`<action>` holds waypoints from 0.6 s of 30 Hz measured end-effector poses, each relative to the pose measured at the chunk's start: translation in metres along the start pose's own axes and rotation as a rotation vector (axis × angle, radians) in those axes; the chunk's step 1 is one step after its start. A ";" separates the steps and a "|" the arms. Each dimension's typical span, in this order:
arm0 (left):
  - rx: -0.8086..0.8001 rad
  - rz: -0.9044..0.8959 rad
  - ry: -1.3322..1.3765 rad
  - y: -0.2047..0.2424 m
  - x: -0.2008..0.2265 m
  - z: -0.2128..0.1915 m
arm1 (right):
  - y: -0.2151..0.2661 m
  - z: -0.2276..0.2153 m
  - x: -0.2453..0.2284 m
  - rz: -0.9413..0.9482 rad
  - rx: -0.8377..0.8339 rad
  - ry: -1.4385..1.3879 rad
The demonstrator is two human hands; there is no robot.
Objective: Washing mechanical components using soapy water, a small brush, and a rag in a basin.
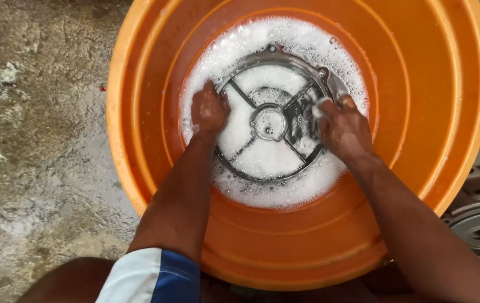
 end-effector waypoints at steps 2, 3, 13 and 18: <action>0.036 -0.009 0.008 0.005 -0.002 0.000 | 0.026 0.036 0.023 0.198 -0.128 -0.107; 0.033 -0.007 0.001 0.011 -0.006 0.002 | 0.033 0.042 0.017 0.203 -0.129 -0.113; 0.315 -0.269 -0.254 0.067 0.016 -0.022 | -0.020 0.040 0.015 0.212 0.032 -0.138; 0.287 -0.052 -0.004 0.066 0.007 -0.016 | -0.054 0.015 0.011 0.418 -0.040 -0.737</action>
Point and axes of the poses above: each hand's wrist, its own y-axis away from the middle knuckle, its own z-axis out of the palm, x = y × z, the point moved 10 cm from there along -y, towards the middle knuckle, and after that the axes turned 15 degrees about y, right-handed, at the moved point
